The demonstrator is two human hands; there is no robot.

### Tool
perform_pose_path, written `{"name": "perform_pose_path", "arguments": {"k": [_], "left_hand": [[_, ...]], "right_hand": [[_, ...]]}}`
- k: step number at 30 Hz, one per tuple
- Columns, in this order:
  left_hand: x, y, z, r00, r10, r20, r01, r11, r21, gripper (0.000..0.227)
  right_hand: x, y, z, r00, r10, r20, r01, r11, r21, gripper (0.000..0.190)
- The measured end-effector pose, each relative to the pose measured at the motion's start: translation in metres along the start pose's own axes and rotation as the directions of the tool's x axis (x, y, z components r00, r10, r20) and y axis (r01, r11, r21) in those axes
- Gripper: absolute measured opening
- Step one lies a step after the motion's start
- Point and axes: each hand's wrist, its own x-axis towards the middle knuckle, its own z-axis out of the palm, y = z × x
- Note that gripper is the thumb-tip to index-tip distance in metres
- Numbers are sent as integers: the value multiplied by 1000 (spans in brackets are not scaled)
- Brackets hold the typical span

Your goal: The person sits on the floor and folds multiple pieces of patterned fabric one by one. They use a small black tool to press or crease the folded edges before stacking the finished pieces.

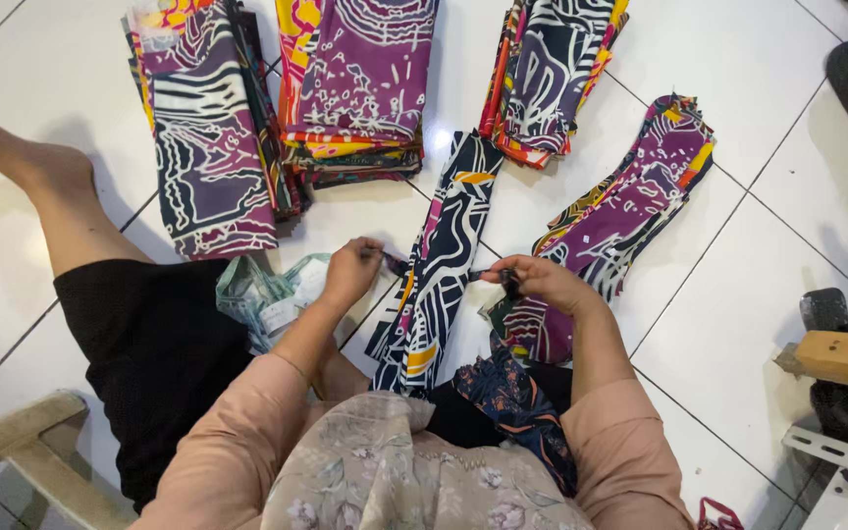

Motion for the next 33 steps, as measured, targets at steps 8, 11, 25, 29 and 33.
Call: {"name": "perform_pose_path", "arguments": {"k": [8, 11, 25, 29, 33], "left_hand": [[-10, 80, 46, 840, 475, 260, -404, 870, -284, 51], [-6, 89, 62, 833, 452, 318, -433, 892, -133, 27], [38, 72, 70, 986, -42, 163, 58, 994, -94, 29], [33, 77, 60, 972, 76, 220, -48, 990, -132, 48], [-2, 72, 42, 851, 448, 274, -461, 887, -19, 46]], "right_hand": [[41, 8, 59, 997, -40, 61, 43, 997, -62, 21], [43, 7, 60, 991, -136, -17, 136, 991, 4, 25], [57, 9, 79, 830, -485, -275, 5, 500, -866, 35], [61, 21, 82, 791, -587, -170, 33, 318, -948, 20], [73, 54, 61, 856, -400, -327, -64, 546, -836, 16]]}}
